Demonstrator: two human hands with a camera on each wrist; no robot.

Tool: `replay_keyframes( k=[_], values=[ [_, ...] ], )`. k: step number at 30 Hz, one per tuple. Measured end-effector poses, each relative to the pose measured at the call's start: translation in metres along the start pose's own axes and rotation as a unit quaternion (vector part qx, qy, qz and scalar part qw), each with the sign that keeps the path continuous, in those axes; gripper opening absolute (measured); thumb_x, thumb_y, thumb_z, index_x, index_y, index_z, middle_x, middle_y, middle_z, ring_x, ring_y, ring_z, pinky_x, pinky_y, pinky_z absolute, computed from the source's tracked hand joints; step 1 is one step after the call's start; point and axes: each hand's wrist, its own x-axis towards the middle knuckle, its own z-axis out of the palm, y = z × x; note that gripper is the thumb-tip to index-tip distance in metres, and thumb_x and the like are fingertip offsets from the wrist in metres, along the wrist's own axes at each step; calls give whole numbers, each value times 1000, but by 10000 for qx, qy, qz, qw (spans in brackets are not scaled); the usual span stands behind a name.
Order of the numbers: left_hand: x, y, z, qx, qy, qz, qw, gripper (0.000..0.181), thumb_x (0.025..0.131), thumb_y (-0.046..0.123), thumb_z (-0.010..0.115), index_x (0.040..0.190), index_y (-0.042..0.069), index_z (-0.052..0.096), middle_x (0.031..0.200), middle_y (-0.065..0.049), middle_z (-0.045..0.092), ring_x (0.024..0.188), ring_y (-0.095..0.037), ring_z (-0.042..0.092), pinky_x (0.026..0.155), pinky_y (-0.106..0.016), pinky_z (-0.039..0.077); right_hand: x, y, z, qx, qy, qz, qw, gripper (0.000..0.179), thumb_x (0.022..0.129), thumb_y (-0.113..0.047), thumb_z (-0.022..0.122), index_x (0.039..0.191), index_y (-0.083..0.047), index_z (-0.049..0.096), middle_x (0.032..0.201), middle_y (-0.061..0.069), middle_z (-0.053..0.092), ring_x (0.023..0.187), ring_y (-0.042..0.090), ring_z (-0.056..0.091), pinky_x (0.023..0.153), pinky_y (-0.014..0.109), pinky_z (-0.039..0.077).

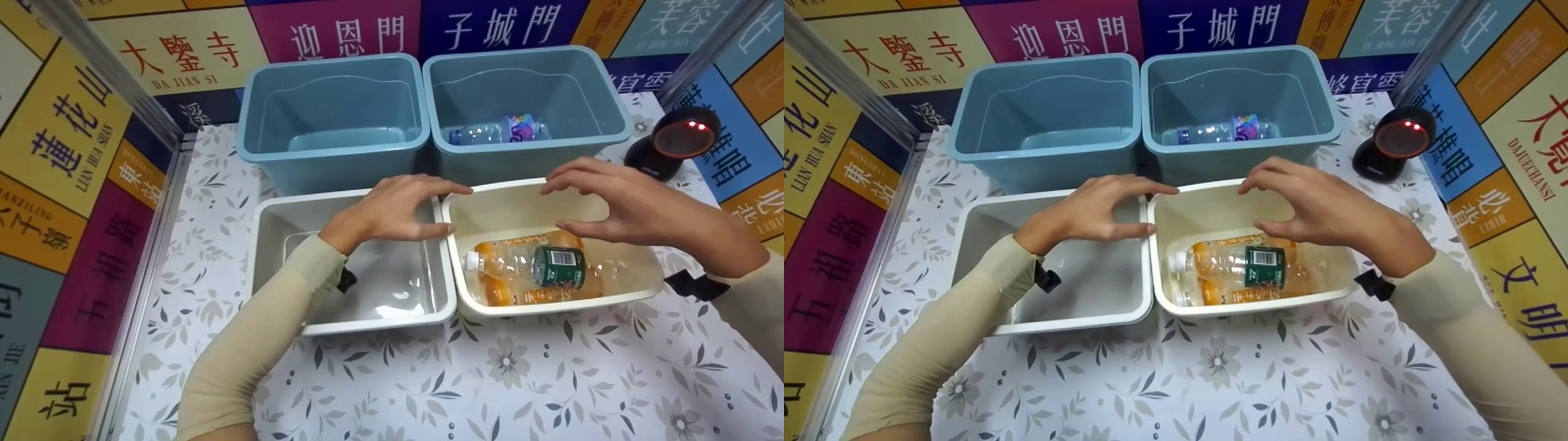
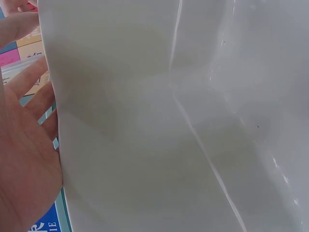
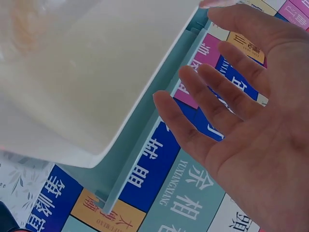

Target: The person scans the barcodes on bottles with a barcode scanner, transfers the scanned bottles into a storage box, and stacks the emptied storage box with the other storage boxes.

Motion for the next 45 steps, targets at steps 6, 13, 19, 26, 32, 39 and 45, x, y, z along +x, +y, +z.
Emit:
replay_keyframes(
  k=[6, 13, 19, 26, 32, 39, 45],
  values=[
    [0, 0, 0, -11, -26, 13, 10000, 63, 86, 66, 53, 146, 52, 42, 148, 20, 51, 135, -8, 49, 104, -40, 45, 0, -2, 4, 58, -201, 25, 9998, 56, 81, -25, 85, 131, -34, 61, 133, -9, 60, 116, 11, 59, 93, 8, 40],
    [0, 0, 0, -44, -21, -5, 10000, 63, 86, 67, 53, 146, 52, 42, 148, 20, 51, 135, -8, 50, 105, -41, 44, 2, -1, 11, 59, -158, -312, 9994, 56, 78, -25, 87, 128, -31, 62, 130, -10, 61, 112, 9, 60, 87, 22, 49],
    [0, 0, 0, -45, 16, 30, 10000, 62, 86, 65, 54, 146, 52, 43, 147, 23, 51, 133, -7, 51, 103, -40, 45, 3, 0, 16, 152, -477, -121, 9987, 53, 81, -29, 85, 128, -31, 61, 131, -10, 60, 114, 12, 60, 89, 41, 54],
    [0, 0, 0, -24, -15, 19, 10000, 61, 87, 65, 54, 146, 53, 42, 147, 24, 50, 134, -7, 50, 103, -40, 45, 5, 0, 17, 170, -676, -141, 9975, 52, 81, -30, 85, 127, -29, 62, 132, -9, 60, 116, 13, 59, 91, 44, 54],
    [-1, 0, -1, 27, -5, -6, 10000, 61, 87, 65, 54, 145, 54, 42, 147, 26, 49, 135, -6, 49, 104, -41, 44, 10, -1, 19, 154, -755, -362, 9964, 50, 81, -32, 84, 125, -28, 62, 129, -9, 62, 114, 11, 60, 91, 42, 54],
    [-1, 0, -1, 24, -32, 5, 10000, 61, 87, 65, 53, 146, 53, 42, 147, 27, 48, 135, -7, 49, 105, -41, 44, 12, -1, 23, 147, -1065, -333, 9936, 53, 82, -36, 83, 129, -30, 61, 130, -8, 62, 116, 14, 60, 94, 46, 54],
    [0, 0, -1, 6, -47, 26, 10000, 62, 87, 66, 53, 146, 53, 42, 148, 27, 47, 136, -8, 49, 106, -42, 43, 12, -2, 23, 124, -1336, -7, 9910, 57, 82, -40, 82, 133, -32, 59, 135, -8, 60, 120, 16, 59, 97, 50, 53]
  ],
)
